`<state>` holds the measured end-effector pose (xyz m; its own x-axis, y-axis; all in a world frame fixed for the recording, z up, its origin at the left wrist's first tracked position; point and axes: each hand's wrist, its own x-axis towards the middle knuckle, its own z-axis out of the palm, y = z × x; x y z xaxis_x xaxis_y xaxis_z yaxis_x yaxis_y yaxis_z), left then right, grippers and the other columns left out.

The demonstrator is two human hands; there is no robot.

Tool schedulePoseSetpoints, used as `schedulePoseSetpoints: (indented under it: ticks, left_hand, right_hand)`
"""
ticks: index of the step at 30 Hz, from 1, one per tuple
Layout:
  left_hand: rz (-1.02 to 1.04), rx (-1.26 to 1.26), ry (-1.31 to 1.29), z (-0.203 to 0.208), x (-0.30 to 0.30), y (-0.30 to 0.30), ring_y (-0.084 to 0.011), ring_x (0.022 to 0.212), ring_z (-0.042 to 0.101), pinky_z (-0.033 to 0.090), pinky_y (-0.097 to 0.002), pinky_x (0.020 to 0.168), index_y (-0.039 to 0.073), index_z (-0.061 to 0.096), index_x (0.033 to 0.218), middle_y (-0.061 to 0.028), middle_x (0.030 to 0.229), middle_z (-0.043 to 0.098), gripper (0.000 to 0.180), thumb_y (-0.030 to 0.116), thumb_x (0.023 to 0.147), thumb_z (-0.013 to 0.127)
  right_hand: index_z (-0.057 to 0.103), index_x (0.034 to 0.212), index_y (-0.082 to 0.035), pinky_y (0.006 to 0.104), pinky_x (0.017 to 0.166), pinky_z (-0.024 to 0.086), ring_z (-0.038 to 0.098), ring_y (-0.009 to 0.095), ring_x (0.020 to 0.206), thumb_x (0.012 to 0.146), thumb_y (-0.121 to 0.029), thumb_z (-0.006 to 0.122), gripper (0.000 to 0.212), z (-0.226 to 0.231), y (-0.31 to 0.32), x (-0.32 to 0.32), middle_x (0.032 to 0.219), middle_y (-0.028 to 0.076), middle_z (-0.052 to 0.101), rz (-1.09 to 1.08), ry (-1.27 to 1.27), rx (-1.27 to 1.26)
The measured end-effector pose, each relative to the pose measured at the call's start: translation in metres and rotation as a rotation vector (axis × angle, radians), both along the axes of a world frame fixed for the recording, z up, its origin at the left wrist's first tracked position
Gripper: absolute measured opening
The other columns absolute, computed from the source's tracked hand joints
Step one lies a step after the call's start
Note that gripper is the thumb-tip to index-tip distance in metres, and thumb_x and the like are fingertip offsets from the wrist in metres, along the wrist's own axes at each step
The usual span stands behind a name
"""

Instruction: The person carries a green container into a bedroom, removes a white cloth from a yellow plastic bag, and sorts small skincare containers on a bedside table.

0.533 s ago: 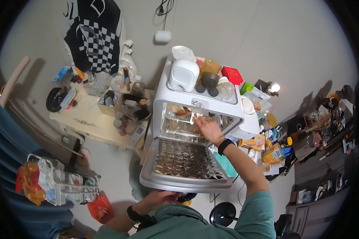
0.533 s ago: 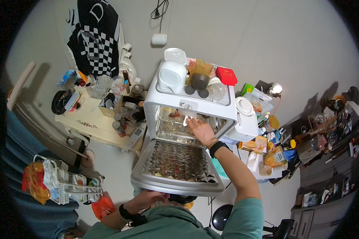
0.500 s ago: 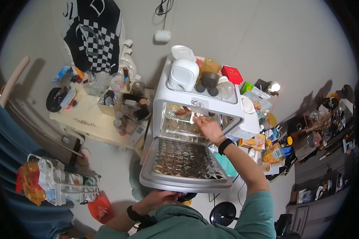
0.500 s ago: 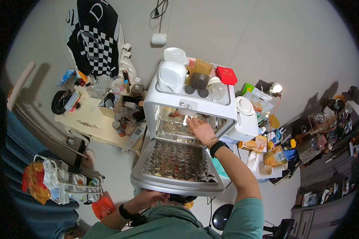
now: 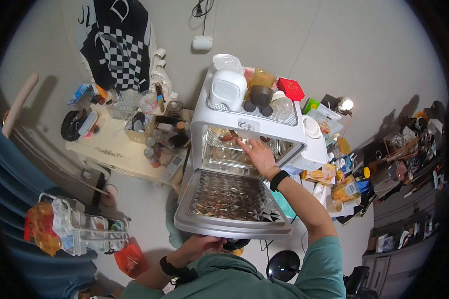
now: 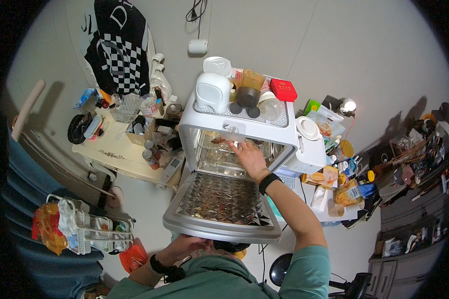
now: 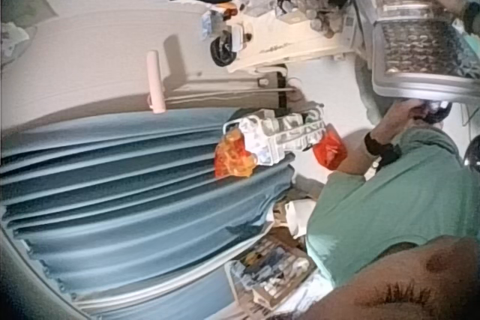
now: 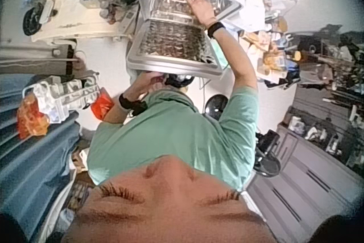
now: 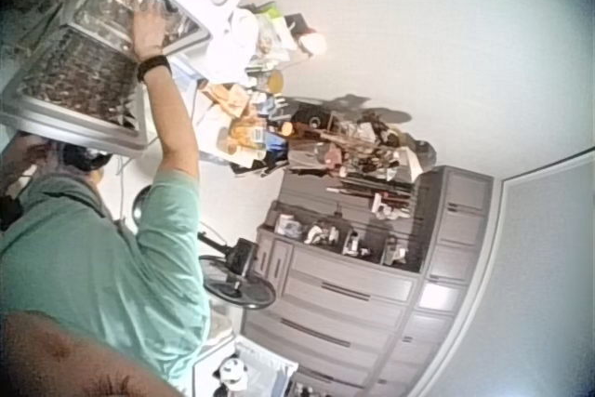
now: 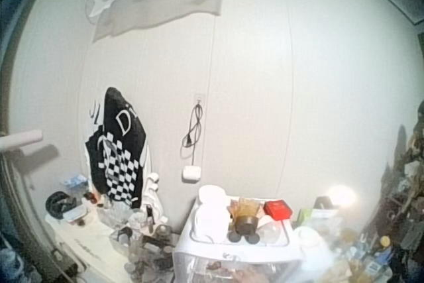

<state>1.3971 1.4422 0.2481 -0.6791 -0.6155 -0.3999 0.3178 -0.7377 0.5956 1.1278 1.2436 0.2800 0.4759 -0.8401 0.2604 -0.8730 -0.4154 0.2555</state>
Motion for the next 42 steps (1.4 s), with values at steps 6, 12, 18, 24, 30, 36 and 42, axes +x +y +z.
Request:
schedulePoseSetpoints:
  ticks: [6, 12, 18, 24, 30, 36, 42]
  left_hand:
    - [-0.001, -0.005, 0.02, 0.004, -0.001, -0.001, -0.0173, 0.08, 0.057, 0.048, -0.029, 0.074, -0.002, 0.055, 0.101, -0.0099, 0.09, 0.059, 0.019, 0.003, 0.084, 0.05]
    - [-0.03, -0.016, 0.024, 0.006, -0.003, -0.007, -0.0156, 0.078, 0.055, 0.047, -0.0278, 0.075, 0.0, 0.054, 0.102, -0.0083, 0.089, 0.058, 0.019, 0.002, 0.083, 0.05]
    - [-0.053, -0.052, 0.034, 0.022, -0.008, -0.023, -0.0139, 0.076, 0.053, 0.046, -0.0258, 0.071, 0.001, 0.054, 0.101, -0.0064, 0.087, 0.056, 0.018, 0.007, 0.086, 0.048]
    - [-0.078, -0.09, 0.053, 0.023, -0.012, -0.035, -0.0128, 0.074, 0.052, 0.045, -0.0249, 0.068, 0.0, 0.054, 0.1, -0.0058, 0.086, 0.056, 0.017, 0.009, 0.088, 0.047]
    - [-0.029, -0.134, 0.046, 0.035, -0.017, -0.038, -0.0139, 0.072, 0.051, 0.043, -0.025, 0.066, 0.0, 0.05, 0.102, -0.007, 0.084, 0.054, 0.017, 0.006, 0.086, 0.047]
    - [-0.008, -0.161, 0.072, 0.032, -0.017, -0.037, -0.0139, 0.072, 0.051, 0.042, -0.0252, 0.065, 0.0, 0.05, 0.103, -0.0074, 0.085, 0.055, 0.018, 0.006, 0.087, 0.047]
    - [-0.013, -0.145, 0.047, 0.036, -0.017, -0.036, -0.013, 0.07, 0.049, 0.041, -0.0248, 0.065, 0.0, 0.049, 0.102, -0.0059, 0.082, 0.052, 0.017, 0.008, 0.088, 0.046]
  right_hand:
    - [0.038, 0.13, -0.013, 0.033, 0.077, 0.046, 0.054, 0.025, 0.091, 0.079, -0.019, 0.057, 0.054, -0.001, 0.001, -0.003, 0.097, 0.009, 0.051, -0.019, -0.023, 0.002]
    - [0.04, 0.123, -0.005, 0.036, 0.082, 0.045, 0.052, 0.025, 0.101, 0.075, -0.031, 0.064, 0.06, 0.004, 0.0, -0.005, 0.11, 0.011, 0.05, -0.137, -0.14, 0.096]
    - [0.043, 0.119, 0.0, 0.0386, 0.087, 0.043, 0.051, 0.031, 0.106, 0.069, -0.052, 0.064, 0.075, 0.015, -0.007, -0.022, 0.113, 0.016, 0.052, -0.247, -0.258, 0.143]
    - [0.047, 0.113, 0.001, 0.0391, 0.087, 0.043, 0.053, 0.035, 0.102, 0.079, -0.046, 0.057, 0.059, 0.026, -0.007, -0.015, 0.109, 0.019, 0.055, -0.3, -0.251, 0.197]
    - [0.044, 0.122, 0.0, 0.0375, 0.096, 0.036, 0.045, 0.031, 0.114, 0.089, -0.036, 0.044, 0.049, -0.006, -0.012, -0.023, 0.12, 0.018, 0.05, -0.037, -0.167, 0.13]
    - [0.039, 0.128, -0.001, 0.0367, 0.1, 0.032, 0.04, 0.03, 0.12, 0.09, -0.039, 0.042, 0.053, 0.003, -0.009, -0.024, 0.128, 0.017, 0.044, -0.129, -0.212, 0.219]
    - [0.03, 0.134, -0.004, 0.0385, 0.101, 0.03, 0.036, 0.032, 0.123, 0.091, -0.043, 0.04, 0.06, -0.003, 0.003, -0.019, 0.131, 0.018, 0.041, -0.228, -0.214, 0.206]
